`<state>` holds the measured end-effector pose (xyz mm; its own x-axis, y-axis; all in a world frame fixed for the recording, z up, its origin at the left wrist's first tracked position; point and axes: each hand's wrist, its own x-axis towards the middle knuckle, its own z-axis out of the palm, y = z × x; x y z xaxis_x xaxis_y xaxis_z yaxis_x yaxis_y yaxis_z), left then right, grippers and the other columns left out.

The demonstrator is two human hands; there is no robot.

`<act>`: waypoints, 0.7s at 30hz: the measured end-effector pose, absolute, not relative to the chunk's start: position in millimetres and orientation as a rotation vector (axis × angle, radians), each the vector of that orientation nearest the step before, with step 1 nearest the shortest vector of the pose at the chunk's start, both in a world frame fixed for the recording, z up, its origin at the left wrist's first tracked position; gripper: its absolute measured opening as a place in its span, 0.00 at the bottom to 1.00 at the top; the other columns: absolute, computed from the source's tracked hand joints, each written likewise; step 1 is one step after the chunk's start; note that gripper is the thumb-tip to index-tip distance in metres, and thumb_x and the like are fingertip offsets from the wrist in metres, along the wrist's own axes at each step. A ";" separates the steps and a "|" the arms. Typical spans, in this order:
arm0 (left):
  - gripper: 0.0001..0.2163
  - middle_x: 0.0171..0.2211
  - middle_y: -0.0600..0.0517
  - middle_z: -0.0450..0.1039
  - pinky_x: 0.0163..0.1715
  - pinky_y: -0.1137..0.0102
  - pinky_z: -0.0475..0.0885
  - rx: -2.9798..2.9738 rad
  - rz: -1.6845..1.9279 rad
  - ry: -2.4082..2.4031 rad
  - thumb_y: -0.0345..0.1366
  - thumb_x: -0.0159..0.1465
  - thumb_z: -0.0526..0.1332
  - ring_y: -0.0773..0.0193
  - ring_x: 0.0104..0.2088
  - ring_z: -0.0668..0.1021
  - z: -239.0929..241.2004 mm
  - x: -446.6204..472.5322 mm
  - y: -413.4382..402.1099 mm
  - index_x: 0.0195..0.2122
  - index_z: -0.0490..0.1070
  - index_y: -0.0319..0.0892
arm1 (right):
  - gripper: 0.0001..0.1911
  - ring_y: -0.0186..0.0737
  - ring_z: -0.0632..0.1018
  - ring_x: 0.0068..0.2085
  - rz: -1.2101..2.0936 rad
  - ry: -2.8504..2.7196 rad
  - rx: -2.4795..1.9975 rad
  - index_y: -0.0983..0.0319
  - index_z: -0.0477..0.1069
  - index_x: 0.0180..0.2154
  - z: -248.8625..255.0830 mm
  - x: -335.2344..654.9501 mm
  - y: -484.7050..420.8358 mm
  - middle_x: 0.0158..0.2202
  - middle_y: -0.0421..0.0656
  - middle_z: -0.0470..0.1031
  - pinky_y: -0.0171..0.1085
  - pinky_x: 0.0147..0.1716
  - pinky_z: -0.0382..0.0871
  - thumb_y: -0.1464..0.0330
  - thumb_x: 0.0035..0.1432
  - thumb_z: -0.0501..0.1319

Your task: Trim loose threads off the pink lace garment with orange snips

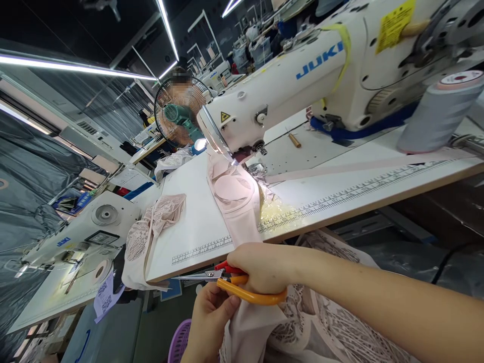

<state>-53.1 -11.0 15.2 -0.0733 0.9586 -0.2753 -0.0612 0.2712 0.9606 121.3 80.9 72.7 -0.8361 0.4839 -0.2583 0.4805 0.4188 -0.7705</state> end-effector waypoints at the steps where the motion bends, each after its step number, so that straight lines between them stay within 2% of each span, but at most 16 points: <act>1: 0.17 0.24 0.51 0.73 0.30 0.74 0.65 0.921 1.094 1.363 0.44 0.44 0.74 0.67 0.27 0.71 16.6 -51.9 -11.3 0.24 0.72 0.37 | 0.13 0.35 0.61 0.23 1.442 -2.644 -0.902 0.58 0.54 0.23 72.6 121.2 81.3 0.23 0.33 0.61 0.35 0.20 0.55 0.71 0.50 0.59; 6: 0.15 0.27 0.49 0.75 0.35 0.70 0.68 0.943 1.083 1.352 0.43 0.45 0.74 0.63 0.30 0.74 19.1 -49.3 -10.7 0.26 0.75 0.37 | 0.14 0.35 0.61 0.23 1.423 -2.647 -0.898 0.58 0.54 0.22 72.1 120.4 81.3 0.22 0.34 0.61 0.35 0.20 0.54 0.72 0.49 0.60; 9: 0.16 0.30 0.46 0.77 0.38 0.68 0.68 0.905 1.082 1.277 0.42 0.46 0.73 0.61 0.33 0.75 16.9 -49.5 -8.9 0.30 0.77 0.37 | 0.15 0.35 0.61 0.22 1.412 -2.630 -0.896 0.58 0.53 0.22 73.1 121.7 78.8 0.22 0.34 0.60 0.35 0.20 0.53 0.73 0.49 0.60; 12: 0.20 0.31 0.47 0.76 0.35 0.70 0.66 0.857 0.986 1.202 0.45 0.46 0.73 0.63 0.31 0.73 12.8 -52.5 -7.9 0.35 0.78 0.37 | 0.14 0.34 0.61 0.23 1.424 -2.588 -0.836 0.58 0.53 0.22 74.3 123.2 76.4 0.22 0.34 0.60 0.34 0.21 0.53 0.73 0.51 0.60; 16: 0.20 0.25 0.51 0.72 0.27 0.74 0.60 0.885 0.821 1.234 0.50 0.48 0.70 0.70 0.24 0.66 9.3 -57.6 -9.0 0.33 0.78 0.37 | 0.13 0.33 0.61 0.24 1.470 -2.530 -0.769 0.58 0.55 0.24 72.7 122.7 74.7 0.23 0.33 0.60 0.33 0.21 0.53 0.75 0.49 0.60; 21: 0.18 0.23 0.51 0.69 0.32 0.71 0.63 1.322 0.914 1.300 0.49 0.59 0.61 0.66 0.28 0.68 15.4 -57.3 -10.4 0.26 0.77 0.38 | 0.13 0.34 0.61 0.24 1.501 -2.378 -0.878 0.59 0.57 0.25 61.7 119.8 70.4 0.23 0.33 0.61 0.33 0.21 0.53 0.80 0.43 0.58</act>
<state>-57.3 -10.4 15.4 0.1271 0.9826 -0.1356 0.2049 0.1078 0.9728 119.8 70.4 61.7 -0.8050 0.5755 -0.1440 0.3774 0.3096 -0.8727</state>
